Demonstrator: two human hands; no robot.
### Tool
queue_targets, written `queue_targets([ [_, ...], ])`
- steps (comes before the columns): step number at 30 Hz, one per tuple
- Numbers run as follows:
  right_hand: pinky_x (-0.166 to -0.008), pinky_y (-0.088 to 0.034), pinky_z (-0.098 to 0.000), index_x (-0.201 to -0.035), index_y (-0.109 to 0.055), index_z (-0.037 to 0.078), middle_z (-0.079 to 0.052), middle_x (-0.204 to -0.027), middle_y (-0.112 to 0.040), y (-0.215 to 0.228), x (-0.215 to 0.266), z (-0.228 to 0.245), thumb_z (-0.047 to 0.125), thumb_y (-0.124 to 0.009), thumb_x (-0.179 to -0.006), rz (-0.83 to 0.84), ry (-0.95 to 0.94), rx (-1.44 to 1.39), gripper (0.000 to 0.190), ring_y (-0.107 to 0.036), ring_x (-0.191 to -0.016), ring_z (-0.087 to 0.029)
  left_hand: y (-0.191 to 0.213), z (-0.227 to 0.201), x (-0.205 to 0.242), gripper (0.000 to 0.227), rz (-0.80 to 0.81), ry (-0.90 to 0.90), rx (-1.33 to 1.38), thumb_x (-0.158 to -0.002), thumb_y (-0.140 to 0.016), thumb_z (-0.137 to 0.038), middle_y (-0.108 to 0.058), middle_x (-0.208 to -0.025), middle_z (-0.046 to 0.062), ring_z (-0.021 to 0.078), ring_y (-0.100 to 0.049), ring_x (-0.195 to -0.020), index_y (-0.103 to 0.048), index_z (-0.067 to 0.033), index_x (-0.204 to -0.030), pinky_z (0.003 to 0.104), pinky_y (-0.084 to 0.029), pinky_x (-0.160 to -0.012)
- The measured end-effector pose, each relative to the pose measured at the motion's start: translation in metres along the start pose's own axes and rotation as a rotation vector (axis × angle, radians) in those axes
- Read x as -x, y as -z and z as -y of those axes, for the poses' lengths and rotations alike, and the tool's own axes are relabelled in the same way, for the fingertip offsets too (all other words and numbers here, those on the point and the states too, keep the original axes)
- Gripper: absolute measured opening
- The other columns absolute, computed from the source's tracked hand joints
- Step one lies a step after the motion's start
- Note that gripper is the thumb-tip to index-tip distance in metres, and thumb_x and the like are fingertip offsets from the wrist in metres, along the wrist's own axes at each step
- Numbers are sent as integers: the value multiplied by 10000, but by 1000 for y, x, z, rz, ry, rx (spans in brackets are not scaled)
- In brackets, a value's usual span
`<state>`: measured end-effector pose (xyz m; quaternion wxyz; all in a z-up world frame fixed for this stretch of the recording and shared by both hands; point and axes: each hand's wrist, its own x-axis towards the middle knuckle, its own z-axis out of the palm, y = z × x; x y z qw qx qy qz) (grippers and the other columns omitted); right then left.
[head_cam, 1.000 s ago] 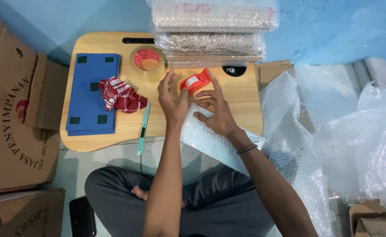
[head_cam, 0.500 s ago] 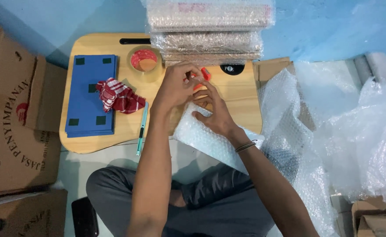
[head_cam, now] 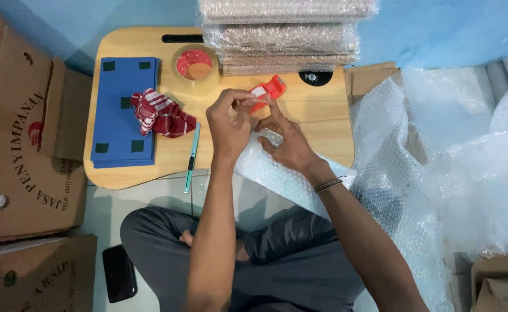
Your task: The person sits on the floor and wraps a rectangular mirror in bubble wrap. They wipe the mirror with a cloth, place it on bubble wrap, fold the wrap around it, and secure it with tape. The wrapped mirror is then placed into a cardboard box.
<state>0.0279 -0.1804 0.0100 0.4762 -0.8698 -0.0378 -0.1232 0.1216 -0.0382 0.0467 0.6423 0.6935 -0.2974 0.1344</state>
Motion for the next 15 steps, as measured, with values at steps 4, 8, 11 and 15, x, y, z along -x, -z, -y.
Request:
queue_targets([
  [4, -966, -546, -382, -1643, 34, 96, -96, -1067, -761, 0, 3, 0, -46, -715, -884, -19, 9, -60, 1076, -718, -1026, -290, 4, 8, 4, 181, -261, 183, 210, -964, -636, 29, -692, -804, 29, 140, -661, -784, -694, -119, -879, 273, -529, -713],
  [8, -978, -532, -425, -1641, -61, 8, -143, -1137, -731, 0, -1, 3, -33, -740, -857, -6, -60, -66, 1038, -690, -1074, -316, 51, -12, -3, 185, -284, 396, 306, -995, -567, 66, -616, -861, 43, 158, -656, -844, -613, -65, -874, 245, -536, -697],
  [11, -1059, -548, -364, -1596, -408, 154, -91, -1402, -596, -1, -7, 9, -9, -724, -846, 18, -88, -9, 830, -662, -1196, -295, 56, -13, 19, 113, -155, 676, 367, -980, -628, -37, -662, -894, 73, 163, -670, -858, -656, -81, -880, 254, -529, -736],
  [15, -1123, -364, -481, -1420, -652, 174, -118, -1411, -603, -6, -5, 5, 19, -590, -933, 91, 178, 321, 514, -520, -1308, -363, 48, -11, 49, 117, -31, 854, 358, -970, -624, -55, -636, -866, 52, 142, -658, -803, -677, -87, -871, 236, -516, -711],
])
